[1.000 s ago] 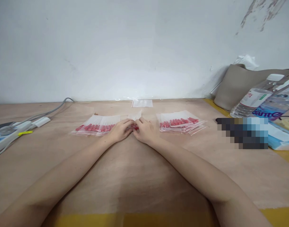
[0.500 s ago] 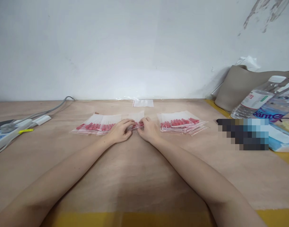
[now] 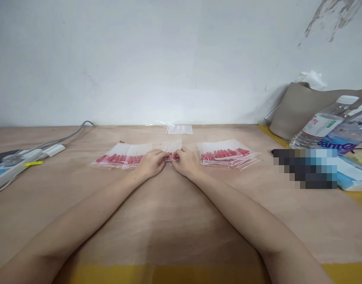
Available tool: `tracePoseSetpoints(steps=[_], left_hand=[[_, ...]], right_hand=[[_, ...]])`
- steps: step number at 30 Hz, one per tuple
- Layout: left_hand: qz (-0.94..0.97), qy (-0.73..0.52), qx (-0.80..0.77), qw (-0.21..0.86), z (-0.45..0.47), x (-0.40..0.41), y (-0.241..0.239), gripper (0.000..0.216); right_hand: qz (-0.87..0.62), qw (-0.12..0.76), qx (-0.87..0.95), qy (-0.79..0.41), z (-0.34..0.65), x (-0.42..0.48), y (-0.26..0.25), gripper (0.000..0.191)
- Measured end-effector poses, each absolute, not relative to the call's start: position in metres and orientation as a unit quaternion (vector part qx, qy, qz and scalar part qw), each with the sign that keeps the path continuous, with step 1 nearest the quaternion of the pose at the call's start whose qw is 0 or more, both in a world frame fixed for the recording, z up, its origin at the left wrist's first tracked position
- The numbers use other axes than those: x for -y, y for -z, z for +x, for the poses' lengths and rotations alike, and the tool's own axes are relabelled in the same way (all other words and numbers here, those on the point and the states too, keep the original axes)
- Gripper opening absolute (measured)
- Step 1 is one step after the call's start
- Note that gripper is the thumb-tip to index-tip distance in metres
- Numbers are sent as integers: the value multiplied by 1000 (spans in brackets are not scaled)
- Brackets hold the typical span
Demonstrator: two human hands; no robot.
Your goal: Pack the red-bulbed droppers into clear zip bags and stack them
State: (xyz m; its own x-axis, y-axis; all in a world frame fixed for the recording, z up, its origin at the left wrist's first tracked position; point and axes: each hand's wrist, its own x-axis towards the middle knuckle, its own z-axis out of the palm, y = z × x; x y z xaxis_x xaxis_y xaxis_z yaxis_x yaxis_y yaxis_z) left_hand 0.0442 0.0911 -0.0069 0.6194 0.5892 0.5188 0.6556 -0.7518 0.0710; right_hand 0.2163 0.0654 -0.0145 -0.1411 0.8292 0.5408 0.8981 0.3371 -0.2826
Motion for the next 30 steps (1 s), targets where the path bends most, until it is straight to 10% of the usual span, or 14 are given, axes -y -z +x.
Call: tracePoseSetpoints(steps=[14, 30], left_hand=[[-946, 194, 260, -8, 3, -76, -12, 41], [-908, 234, 137, 321, -4, -86, 7, 21]], right_hand=[[-379, 367, 850, -21, 250, -57, 17, 24], [-315, 237, 846, 359, 255, -60, 13, 21]])
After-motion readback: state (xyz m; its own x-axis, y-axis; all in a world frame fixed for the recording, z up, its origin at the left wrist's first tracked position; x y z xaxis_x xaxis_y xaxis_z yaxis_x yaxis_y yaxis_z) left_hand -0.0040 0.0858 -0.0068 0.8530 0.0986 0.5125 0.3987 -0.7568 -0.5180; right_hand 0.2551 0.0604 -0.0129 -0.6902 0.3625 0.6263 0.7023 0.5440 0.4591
